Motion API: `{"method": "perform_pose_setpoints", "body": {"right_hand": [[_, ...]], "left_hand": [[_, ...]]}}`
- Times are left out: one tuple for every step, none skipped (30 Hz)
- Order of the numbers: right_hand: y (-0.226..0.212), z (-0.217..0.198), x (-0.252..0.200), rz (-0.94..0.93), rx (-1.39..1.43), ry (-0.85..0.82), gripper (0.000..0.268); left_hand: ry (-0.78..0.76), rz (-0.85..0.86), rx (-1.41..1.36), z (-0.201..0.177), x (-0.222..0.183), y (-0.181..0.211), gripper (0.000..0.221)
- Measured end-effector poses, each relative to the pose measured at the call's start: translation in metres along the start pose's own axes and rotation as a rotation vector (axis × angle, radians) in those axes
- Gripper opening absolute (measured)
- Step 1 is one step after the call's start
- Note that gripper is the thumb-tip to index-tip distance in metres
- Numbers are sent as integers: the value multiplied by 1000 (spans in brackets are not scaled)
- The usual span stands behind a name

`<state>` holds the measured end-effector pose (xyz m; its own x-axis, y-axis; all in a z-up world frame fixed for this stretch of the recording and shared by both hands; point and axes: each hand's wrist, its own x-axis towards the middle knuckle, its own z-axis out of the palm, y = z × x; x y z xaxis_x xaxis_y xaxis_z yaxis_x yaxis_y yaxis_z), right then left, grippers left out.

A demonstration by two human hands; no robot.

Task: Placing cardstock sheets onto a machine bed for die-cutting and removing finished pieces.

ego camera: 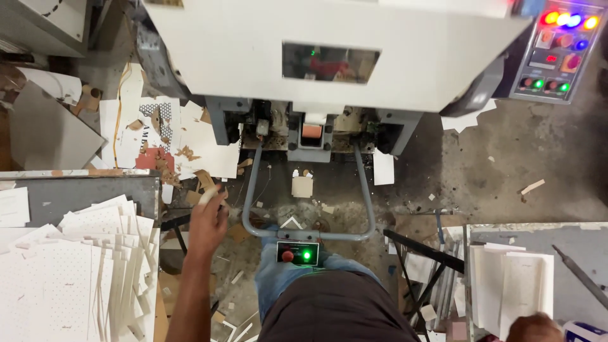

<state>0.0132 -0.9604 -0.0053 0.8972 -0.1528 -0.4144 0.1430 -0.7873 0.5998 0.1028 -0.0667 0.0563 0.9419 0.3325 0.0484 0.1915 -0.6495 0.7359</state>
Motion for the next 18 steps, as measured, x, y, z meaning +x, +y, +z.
{"method": "perform_pose_setpoints", "body": {"right_hand": [[1, -23, -2, 73, 96, 122, 25], [-13, -60, -11, 146, 193, 243, 25], [-22, -105, -18, 219, 290, 362, 25], [-26, -158, -27, 294, 386, 478, 26], [-26, -148, -9, 370, 482, 592, 28], [-26, -138, 7, 450, 579, 706, 30], [-28, -129, 23, 531, 677, 819, 33], [-25, -142, 41, 529, 674, 820, 33], [-23, -155, 60, 298, 702, 996, 29], [-21, -168, 78, 49, 723, 1152, 27], [-38, -193, 94, 47, 721, 1151, 27], [-56, -217, 111, 31, 1052, 1201, 23], [-74, -241, 127, 13, 1389, 1229, 21], [-97, -282, 127, 10, 1390, 1224, 21], [-120, -323, 127, 46, 1708, 974, 25], [-143, -365, 129, 70, 2000, 684, 30], [-165, -377, 142, 66, 1998, 678, 30], [-188, -389, 155, 117, 2080, 601, 24]], "left_hand": [[-102, -103, -96, 0, 17, 21, 35], [-100, -107, -97, 0, 33, 44, 35], [-48, 182, -13, 0, 49, 66, 35], [-1, 469, 72, 0, 65, 88, 34], [0, 464, 71, 7, 78, 106, 34], [14, 589, 101, 15, 93, 124, 37], [28, 714, 131, 23, 108, 142, 40], [30, 712, 130, 40, 121, 149, 40], [-63, 709, 133, 58, 133, 155, 43], [-157, 704, 135, 75, 146, 161, 49], [-157, 702, 133, 102, 153, 157, 49], [-275, 613, 229, 128, 160, 152, 58], [-392, 522, 324, 155, 166, 147, 67], [-394, 516, 324, 176, 158, 132, 67], [-492, 442, 420, 197, 150, 117, 75], [-587, 364, 515, 218, 142, 102, 84], [-588, 357, 513, 216, 124, 100, 84], [-612, 343, 548, 214, 105, 98, 89]]}}
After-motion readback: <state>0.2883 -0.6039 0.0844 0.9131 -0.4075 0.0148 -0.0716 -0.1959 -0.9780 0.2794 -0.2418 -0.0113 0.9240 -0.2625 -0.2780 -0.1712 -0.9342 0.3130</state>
